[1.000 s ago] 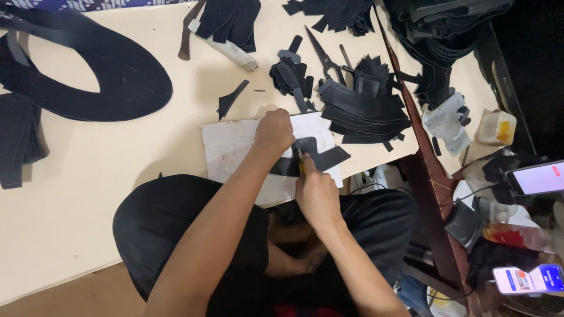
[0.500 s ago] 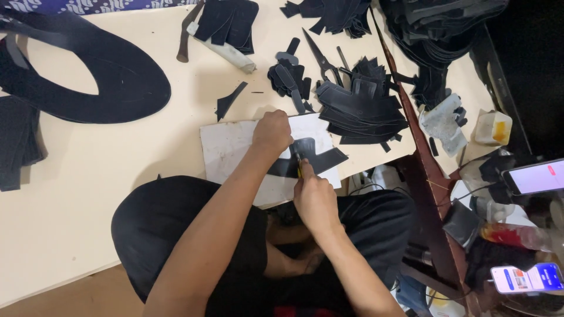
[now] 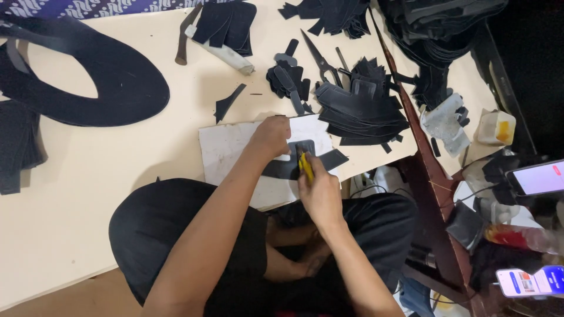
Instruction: The person is using a utility knife to trim the edges of black leather pieces on a workshop table.
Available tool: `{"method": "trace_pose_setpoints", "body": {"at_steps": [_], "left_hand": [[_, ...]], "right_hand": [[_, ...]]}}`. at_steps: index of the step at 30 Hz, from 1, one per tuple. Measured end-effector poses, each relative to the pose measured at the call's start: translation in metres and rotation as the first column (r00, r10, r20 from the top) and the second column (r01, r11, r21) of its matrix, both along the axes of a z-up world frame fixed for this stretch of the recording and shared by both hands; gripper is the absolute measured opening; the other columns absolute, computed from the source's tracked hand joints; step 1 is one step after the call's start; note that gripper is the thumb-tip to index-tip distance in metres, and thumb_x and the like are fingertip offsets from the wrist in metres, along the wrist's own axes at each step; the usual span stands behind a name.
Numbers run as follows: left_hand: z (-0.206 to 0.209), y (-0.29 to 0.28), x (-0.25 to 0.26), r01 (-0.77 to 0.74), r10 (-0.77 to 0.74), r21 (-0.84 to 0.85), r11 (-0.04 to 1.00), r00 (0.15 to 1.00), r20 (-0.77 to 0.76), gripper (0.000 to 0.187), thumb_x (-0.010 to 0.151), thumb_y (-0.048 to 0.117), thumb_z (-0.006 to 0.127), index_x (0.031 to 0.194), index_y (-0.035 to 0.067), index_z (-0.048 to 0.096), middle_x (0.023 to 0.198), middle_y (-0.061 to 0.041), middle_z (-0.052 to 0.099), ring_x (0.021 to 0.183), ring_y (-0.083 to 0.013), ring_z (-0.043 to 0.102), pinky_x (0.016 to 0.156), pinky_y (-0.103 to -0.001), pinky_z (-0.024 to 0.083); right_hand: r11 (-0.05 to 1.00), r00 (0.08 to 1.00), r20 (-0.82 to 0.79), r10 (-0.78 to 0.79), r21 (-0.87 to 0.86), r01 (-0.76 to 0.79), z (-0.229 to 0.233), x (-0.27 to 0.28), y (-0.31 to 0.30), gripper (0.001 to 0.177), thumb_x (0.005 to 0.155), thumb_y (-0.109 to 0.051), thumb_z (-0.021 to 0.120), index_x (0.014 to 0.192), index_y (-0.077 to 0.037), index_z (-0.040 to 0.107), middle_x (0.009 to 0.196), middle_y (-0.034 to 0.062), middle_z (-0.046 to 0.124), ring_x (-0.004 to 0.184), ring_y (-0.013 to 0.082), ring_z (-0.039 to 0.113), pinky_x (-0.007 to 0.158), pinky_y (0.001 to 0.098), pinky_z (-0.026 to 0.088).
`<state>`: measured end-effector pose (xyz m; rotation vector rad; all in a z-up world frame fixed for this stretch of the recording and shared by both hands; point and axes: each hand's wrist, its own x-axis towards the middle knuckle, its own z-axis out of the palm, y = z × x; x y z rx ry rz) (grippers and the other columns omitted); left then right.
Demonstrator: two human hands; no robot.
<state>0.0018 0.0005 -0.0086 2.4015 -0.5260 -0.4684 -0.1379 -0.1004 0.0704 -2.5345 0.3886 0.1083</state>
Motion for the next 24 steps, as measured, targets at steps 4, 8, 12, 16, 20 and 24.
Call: {"method": "trace_pose_setpoints", "body": {"at_steps": [4, 8, 12, 16, 20, 24], "left_hand": [[-0.001, -0.002, 0.001, -0.007, 0.007, -0.016, 1.000, 1.000, 0.002, 0.039, 0.067, 0.005, 0.088, 0.101, -0.003, 0.071, 0.093, -0.017, 0.073, 0.099, -0.0348, 0.071, 0.091, -0.045, 0.060], [-0.006, -0.003, 0.002, -0.004, 0.004, -0.002, 1.000, 1.000, 0.014, 0.038, 0.067, 0.006, 0.087, 0.101, -0.001, 0.071, 0.093, -0.015, 0.074, 0.098, -0.0327, 0.072, 0.091, -0.042, 0.059], [-0.017, -0.008, 0.009, 0.016, -0.016, 0.025, 1.000, 1.000, -0.002, 0.046, 0.062, 0.010, 0.093, 0.101, -0.001, 0.071, 0.093, -0.015, 0.074, 0.098, -0.0340, 0.072, 0.089, -0.043, 0.061], [-0.006, -0.004, 0.008, 0.005, -0.004, 0.029, 1.000, 1.000, -0.029, 0.040, 0.063, 0.009, 0.090, 0.098, 0.000, 0.071, 0.092, -0.015, 0.074, 0.098, -0.0339, 0.072, 0.088, -0.043, 0.061], [-0.008, -0.009, 0.007, -0.012, 0.013, 0.025, 1.000, 1.000, -0.015, 0.037, 0.067, 0.007, 0.087, 0.099, -0.001, 0.071, 0.090, -0.015, 0.074, 0.095, -0.0337, 0.072, 0.086, -0.043, 0.061], [-0.003, -0.008, 0.007, 0.015, -0.014, 0.037, 0.999, 1.000, -0.021, 0.034, 0.077, 0.014, 0.084, 0.104, -0.002, 0.072, 0.095, -0.018, 0.074, 0.099, -0.0351, 0.072, 0.090, -0.043, 0.060]], "right_hand": [[1.000, 1.000, -0.027, -0.001, -0.026, 0.000, 0.003, 0.000, 0.003, 0.040, 0.088, -0.008, 0.061, 0.128, -0.006, 0.065, 0.103, 0.0303, 0.073, 0.095, 0.0495, 0.070, 0.075, 0.0550, 0.059], [0.999, 0.999, -0.045, -0.004, -0.040, 0.003, 0.011, 0.001, 0.008, 0.039, 0.088, -0.006, 0.061, 0.127, -0.004, 0.066, 0.104, 0.0307, 0.073, 0.095, 0.0493, 0.071, 0.074, 0.0540, 0.060], [1.000, 0.999, -0.046, -0.005, -0.018, 0.005, 0.011, 0.001, 0.009, 0.040, 0.089, -0.006, 0.060, 0.129, -0.001, 0.064, 0.105, 0.0330, 0.072, 0.096, 0.0503, 0.070, 0.073, 0.0536, 0.060], [1.000, 0.999, -0.037, -0.014, -0.009, 0.014, 0.007, 0.002, 0.009, 0.041, 0.090, -0.005, 0.060, 0.130, 0.001, 0.063, 0.106, 0.0338, 0.071, 0.096, 0.0508, 0.070, 0.073, 0.0542, 0.060], [1.000, 0.999, -0.055, -0.001, -0.028, 0.000, 0.014, 0.003, 0.011, 0.042, 0.090, -0.005, 0.060, 0.131, 0.001, 0.062, 0.108, 0.0343, 0.071, 0.097, 0.0513, 0.069, 0.074, 0.0555, 0.060], [0.995, 0.998, -0.058, 0.024, -0.095, -0.030, 0.007, 0.003, 0.011, 0.042, 0.090, -0.006, 0.059, 0.132, 0.001, 0.062, 0.101, 0.0329, 0.072, 0.092, 0.0506, 0.071, 0.071, 0.0552, 0.060]]}}
